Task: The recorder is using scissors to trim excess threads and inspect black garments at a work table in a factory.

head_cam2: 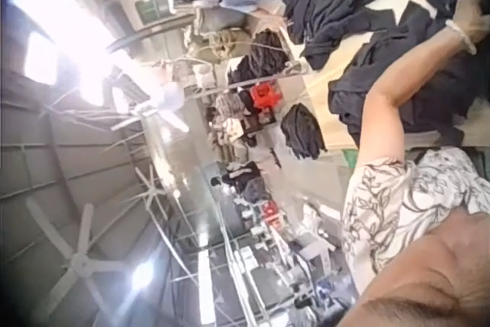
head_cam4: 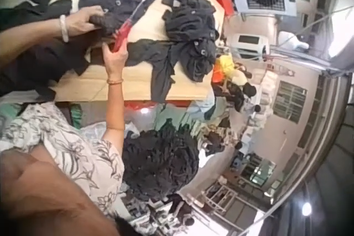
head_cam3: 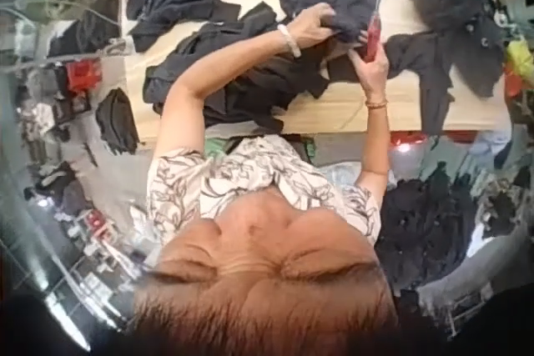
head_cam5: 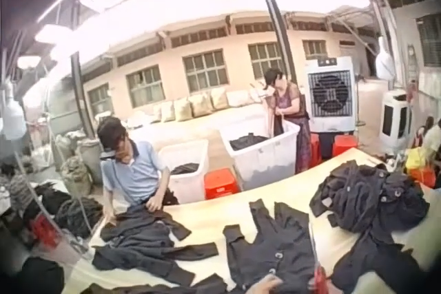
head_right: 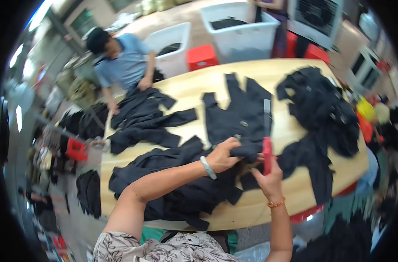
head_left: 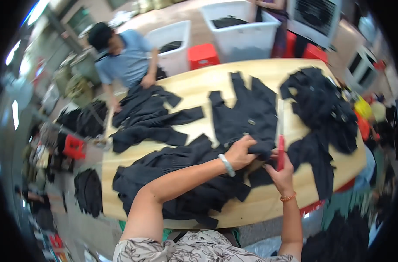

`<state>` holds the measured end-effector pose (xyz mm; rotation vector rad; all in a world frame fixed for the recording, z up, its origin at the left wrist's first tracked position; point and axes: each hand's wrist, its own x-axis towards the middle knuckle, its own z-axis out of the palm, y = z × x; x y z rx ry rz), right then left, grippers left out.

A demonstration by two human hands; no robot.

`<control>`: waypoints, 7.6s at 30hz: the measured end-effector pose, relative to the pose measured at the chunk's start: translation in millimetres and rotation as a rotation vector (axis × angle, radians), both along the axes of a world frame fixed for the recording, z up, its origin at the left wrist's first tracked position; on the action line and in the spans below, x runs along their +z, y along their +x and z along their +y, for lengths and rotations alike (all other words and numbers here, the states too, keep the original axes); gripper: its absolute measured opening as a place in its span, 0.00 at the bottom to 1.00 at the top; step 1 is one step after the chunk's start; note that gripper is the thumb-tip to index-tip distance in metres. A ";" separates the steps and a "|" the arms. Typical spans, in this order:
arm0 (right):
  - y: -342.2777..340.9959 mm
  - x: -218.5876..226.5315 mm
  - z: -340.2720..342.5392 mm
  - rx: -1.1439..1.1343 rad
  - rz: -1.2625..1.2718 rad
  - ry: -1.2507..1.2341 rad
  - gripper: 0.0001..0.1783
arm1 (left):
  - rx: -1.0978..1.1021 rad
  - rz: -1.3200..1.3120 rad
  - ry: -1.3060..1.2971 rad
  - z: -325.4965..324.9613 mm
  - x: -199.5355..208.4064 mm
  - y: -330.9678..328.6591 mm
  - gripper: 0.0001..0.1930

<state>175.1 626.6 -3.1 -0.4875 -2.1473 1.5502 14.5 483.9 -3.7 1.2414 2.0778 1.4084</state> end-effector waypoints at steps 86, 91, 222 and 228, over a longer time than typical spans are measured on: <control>-25.1 72.7 -102.5 0.407 -0.517 0.891 0.17 | 0.309 0.625 -0.315 -234.3 7.3 64.4 0.28; 2.0 87.3 -86.2 0.541 -0.595 0.803 0.15 | 0.229 0.773 -0.443 -213.8 -21.3 65.5 0.31; 48.3 88.1 -165.6 0.360 -0.404 1.058 0.14 | 0.676 0.358 -0.275 -455.0 -33.8 110.1 0.18; 44.2 89.3 -226.6 0.700 -0.542 0.618 0.17 | 0.671 0.085 -0.130 -454.9 -32.1 96.8 0.13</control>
